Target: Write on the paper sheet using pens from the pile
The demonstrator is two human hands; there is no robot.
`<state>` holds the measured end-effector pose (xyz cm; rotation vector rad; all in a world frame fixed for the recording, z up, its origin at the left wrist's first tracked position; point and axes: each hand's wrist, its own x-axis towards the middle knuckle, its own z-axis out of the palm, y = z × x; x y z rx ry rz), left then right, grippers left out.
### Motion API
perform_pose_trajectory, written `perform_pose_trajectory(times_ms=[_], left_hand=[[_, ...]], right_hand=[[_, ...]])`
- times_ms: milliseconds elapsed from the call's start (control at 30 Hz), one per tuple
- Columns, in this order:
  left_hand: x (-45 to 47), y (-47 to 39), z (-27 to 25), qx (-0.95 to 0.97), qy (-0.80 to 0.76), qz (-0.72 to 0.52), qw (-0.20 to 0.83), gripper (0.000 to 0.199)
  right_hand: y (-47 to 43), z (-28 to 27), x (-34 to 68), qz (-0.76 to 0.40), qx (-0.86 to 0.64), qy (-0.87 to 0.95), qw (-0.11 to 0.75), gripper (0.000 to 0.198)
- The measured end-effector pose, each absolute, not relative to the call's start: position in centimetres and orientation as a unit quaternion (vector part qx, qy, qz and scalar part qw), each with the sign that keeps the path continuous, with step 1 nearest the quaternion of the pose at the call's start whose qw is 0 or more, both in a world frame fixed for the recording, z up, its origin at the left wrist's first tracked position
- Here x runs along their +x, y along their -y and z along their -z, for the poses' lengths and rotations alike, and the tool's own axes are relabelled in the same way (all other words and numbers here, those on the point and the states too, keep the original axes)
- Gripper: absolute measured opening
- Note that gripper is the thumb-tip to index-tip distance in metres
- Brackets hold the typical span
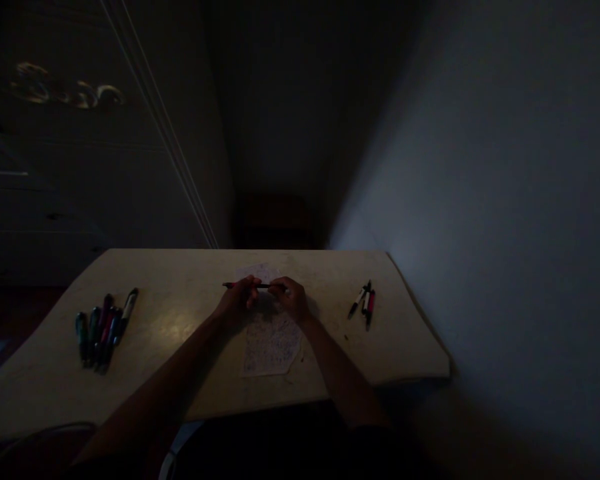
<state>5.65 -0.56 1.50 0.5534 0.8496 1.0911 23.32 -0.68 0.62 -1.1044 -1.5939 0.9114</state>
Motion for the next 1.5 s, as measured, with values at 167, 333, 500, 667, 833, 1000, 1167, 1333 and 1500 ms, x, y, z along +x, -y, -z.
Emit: perform_pose_trajectory(times_ms=[167,333,500,667,833,1000,1167,1333,1500], left_hand=[[5.1,0.3,-1.9,0.239,-0.358,-0.502,0.75,0.025],[4.7,0.3,-1.8,0.302,-0.341,-0.477,0.752,0.033],[5.1,0.5,-1.4,0.33,-0.345,-0.475,0.74,0.033],[5.3,0.8,-1.8,0.38,-0.356,-0.488,0.701,0.035],[4.8,0.6,-1.8,0.408,-0.356,-0.493,0.681,0.039],[4.5,0.3,-0.9,0.446,-0.335,-0.522,0.646,0.028],[4.6,0.6,-1.0,0.441,-0.355,-0.525,0.636,0.041],[5.0,1.0,-1.8,0.443,-0.331,-0.53,0.643,0.054],[5.3,1.1,-1.6,0.463,-0.312,-0.535,0.635,0.042]], right_hand=[[0.7,-0.4,23.5,-0.407,-0.456,0.641,0.464,0.037],[0.9,-0.1,23.3,-0.415,-0.442,0.65,0.457,0.04],[1.2,-0.7,23.3,-0.364,-0.448,0.679,0.454,0.031],[1.5,-1.1,23.4,-0.348,-0.488,0.665,0.446,0.045],[1.6,-1.0,23.5,-0.375,-0.503,0.633,0.454,0.054],[1.5,-0.9,23.3,-0.431,-0.484,0.604,0.464,0.059],[1.1,-1.0,23.4,-0.468,-0.495,0.568,0.463,0.062],[1.1,-1.4,23.7,-0.5,-0.507,0.554,0.432,0.064],[1.0,-1.3,23.3,-0.502,-0.495,0.572,0.419,0.068]])
